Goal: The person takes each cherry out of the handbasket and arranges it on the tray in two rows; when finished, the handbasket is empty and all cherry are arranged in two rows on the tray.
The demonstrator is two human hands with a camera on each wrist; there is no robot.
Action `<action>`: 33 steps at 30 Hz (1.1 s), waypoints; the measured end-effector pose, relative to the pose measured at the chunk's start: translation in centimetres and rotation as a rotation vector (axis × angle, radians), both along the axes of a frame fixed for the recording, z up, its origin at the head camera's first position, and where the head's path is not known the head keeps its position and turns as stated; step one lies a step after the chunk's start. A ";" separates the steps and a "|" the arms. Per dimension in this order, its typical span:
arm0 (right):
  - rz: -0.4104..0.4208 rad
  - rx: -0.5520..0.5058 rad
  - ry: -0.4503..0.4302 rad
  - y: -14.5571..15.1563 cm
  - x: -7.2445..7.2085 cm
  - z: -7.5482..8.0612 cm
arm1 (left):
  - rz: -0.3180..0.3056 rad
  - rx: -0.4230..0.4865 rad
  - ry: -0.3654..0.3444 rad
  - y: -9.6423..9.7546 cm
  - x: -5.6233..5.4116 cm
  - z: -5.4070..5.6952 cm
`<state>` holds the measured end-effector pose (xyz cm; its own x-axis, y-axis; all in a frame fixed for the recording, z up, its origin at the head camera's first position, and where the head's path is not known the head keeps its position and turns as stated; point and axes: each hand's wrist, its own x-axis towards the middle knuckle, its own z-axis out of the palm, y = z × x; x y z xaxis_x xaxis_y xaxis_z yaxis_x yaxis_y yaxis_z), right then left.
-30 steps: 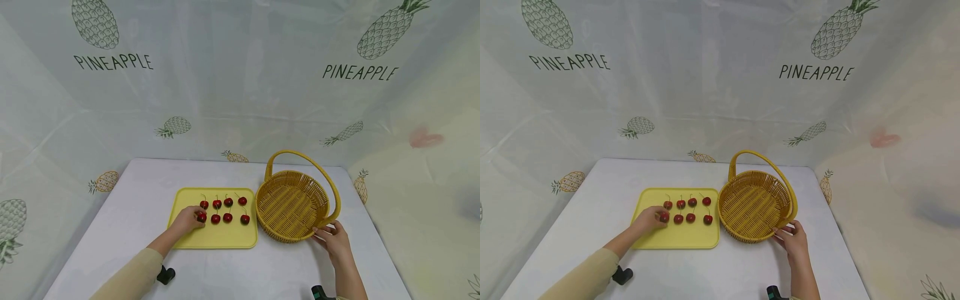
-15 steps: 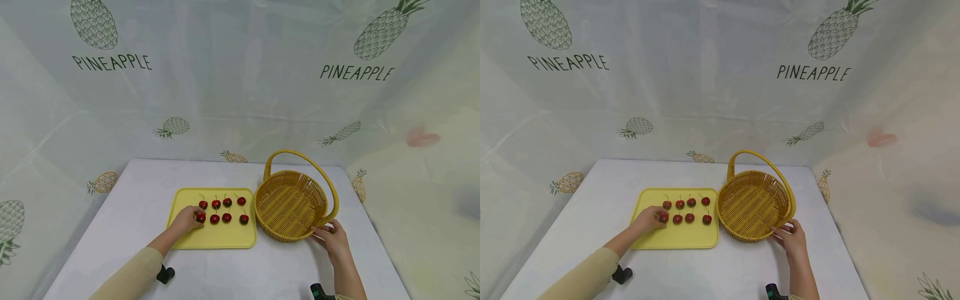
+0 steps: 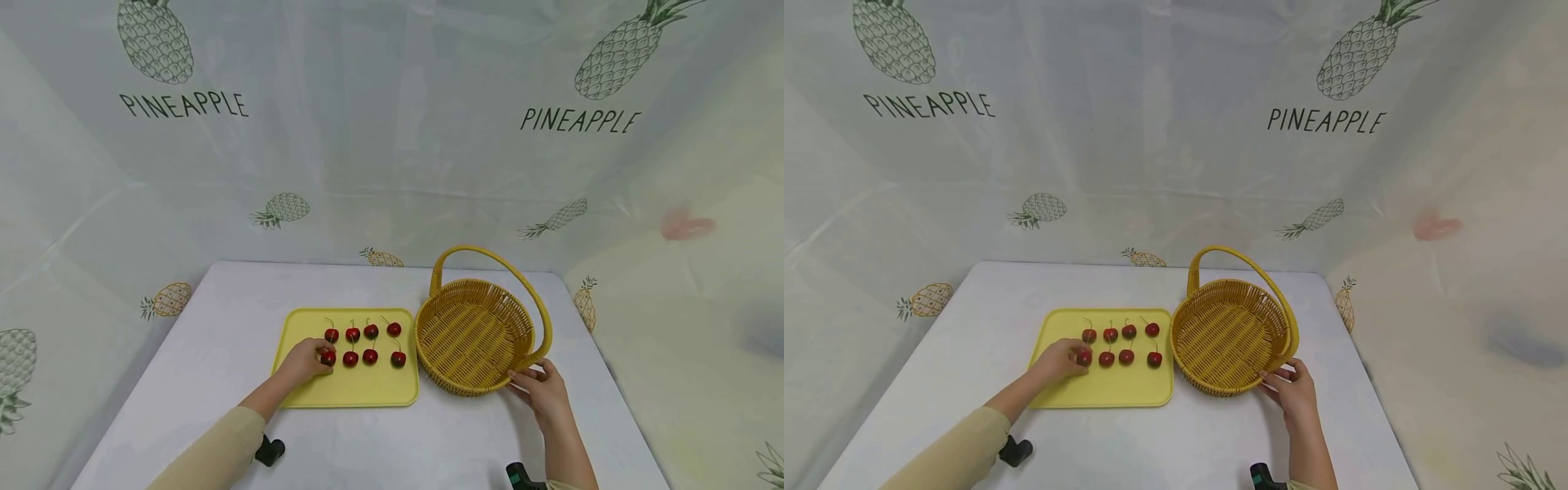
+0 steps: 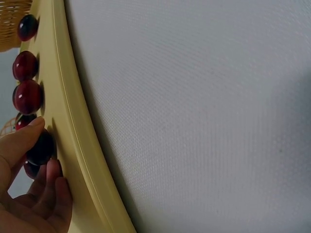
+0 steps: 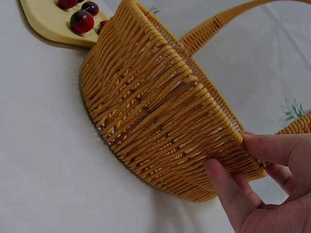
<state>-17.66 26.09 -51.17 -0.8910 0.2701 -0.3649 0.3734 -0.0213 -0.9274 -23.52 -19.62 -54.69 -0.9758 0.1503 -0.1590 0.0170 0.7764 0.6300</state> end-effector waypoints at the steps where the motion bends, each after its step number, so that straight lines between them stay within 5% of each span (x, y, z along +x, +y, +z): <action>1: -0.001 0.000 -0.001 0.0 0.0 0.0 | -0.002 0.000 0.005 0.0 0.0 0.0; 16: 0.081 0.073 0.014 0.7 -0.4 0.8 | -0.002 0.004 0.007 -0.5 0.7 1.5; 33: 0.427 0.534 0.028 4.0 -0.8 3.3 | -0.043 0.027 -0.011 -1.0 3.6 5.9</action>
